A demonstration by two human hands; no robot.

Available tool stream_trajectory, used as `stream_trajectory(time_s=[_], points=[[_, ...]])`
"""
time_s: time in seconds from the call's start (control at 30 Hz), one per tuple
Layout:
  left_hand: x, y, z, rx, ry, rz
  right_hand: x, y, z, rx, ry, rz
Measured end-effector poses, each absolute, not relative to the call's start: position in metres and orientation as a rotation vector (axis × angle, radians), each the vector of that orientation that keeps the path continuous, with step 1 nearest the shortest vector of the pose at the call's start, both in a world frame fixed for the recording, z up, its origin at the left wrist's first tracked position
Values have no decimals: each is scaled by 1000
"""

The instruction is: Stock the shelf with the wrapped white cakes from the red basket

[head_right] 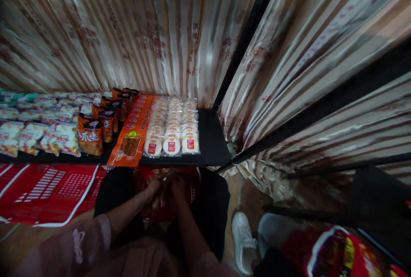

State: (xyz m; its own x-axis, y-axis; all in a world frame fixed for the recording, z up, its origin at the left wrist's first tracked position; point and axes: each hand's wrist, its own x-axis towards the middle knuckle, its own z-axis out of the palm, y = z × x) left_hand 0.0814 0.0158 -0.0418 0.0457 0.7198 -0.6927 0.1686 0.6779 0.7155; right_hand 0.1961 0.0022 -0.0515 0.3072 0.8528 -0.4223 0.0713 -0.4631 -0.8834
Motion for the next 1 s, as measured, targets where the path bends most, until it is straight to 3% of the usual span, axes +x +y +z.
stream_trajectory(time_s=[1.0], points=[[68, -11, 44, 758, 949, 577, 222, -21, 33, -1486, -944, 1187]])
